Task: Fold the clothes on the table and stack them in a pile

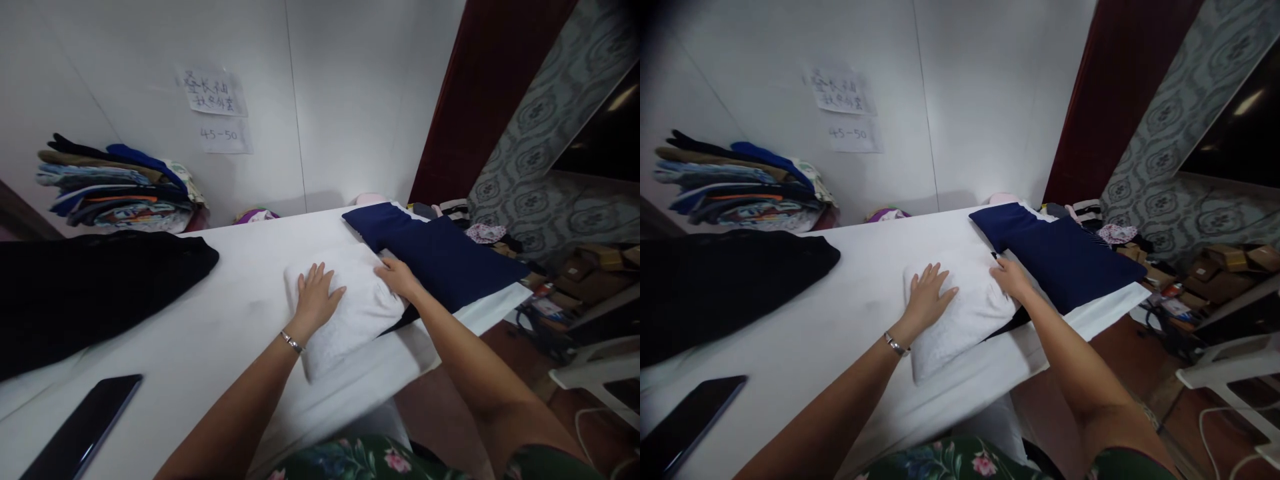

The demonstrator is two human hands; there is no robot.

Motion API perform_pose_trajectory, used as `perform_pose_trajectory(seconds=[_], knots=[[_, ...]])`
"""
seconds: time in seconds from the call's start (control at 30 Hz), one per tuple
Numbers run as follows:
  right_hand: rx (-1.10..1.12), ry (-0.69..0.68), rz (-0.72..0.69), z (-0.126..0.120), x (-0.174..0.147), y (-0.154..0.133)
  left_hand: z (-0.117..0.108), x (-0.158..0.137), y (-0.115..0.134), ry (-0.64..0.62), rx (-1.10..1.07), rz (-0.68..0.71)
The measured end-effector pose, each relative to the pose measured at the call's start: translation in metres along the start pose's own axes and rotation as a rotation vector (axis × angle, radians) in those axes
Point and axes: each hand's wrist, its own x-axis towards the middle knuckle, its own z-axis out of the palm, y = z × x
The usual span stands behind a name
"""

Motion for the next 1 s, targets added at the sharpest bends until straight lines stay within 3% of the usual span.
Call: perform_pose_trajectory(seconds=[0.17, 0.33, 0.4, 0.5, 0.63, 0.7, 0.87, 1.0], knots=[[-0.413, -0.075, 0.084, 0.009, -0.006, 0.013, 0.008, 0.004, 0.002, -0.066, 0.078, 0.015], [-0.489, -0.105, 0.081, 0.016, -0.009, 0.015, 0.018, 0.004, 0.0, -0.079, 0.136, 0.062], [-0.447, -0.052, 0.001, 0.013, -0.006, 0.003, 0.019, 0.003, 0.001, -0.082, 0.142, 0.075], [-0.232, -0.012, -0.263, 0.022, 0.0, -0.028, 0.019, 0.003, 0.002, -0.075, 0.143, 0.079], [-0.171, -0.168, -0.487, 0.055, 0.013, -0.062, 0.017, 0.003, 0.004, -0.076, 0.131, 0.08], [-0.244, -0.226, -0.448, 0.068, 0.023, -0.06, 0.017, 0.002, 0.004, -0.075, 0.129, 0.079], [-0.358, -0.338, -0.136, 0.075, 0.047, -0.021, 0.021, 0.0, 0.003, -0.038, 0.136, 0.094], [-0.349, -0.338, -0.125, 0.077, 0.053, -0.008, 0.024, -0.003, 0.003, 0.016, 0.081, 0.104]])
